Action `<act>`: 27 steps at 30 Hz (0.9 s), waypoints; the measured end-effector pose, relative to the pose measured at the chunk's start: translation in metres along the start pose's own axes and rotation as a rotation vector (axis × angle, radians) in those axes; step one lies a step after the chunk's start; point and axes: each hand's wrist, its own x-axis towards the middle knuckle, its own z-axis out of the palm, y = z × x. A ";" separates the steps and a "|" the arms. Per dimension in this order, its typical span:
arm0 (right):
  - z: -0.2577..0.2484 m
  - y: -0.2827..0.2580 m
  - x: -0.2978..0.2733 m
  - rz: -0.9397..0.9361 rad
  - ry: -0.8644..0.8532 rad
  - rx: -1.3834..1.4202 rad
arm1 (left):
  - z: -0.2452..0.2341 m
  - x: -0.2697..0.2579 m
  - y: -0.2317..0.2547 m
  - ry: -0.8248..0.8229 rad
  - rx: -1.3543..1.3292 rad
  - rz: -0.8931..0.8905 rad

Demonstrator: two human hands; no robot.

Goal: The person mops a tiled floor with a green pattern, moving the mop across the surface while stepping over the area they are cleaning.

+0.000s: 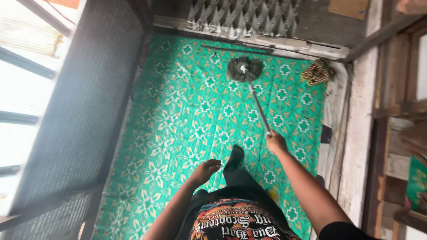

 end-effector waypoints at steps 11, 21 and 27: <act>0.003 -0.049 0.031 0.030 -0.108 0.053 | -0.052 -0.005 0.002 0.067 -0.224 -0.136; 0.093 -0.016 -0.135 0.098 -0.068 0.025 | -0.104 -0.055 -0.049 -0.149 -0.013 -0.033; 0.173 0.030 -0.271 0.042 0.039 0.033 | -0.117 -0.091 -0.112 -0.342 0.067 -0.047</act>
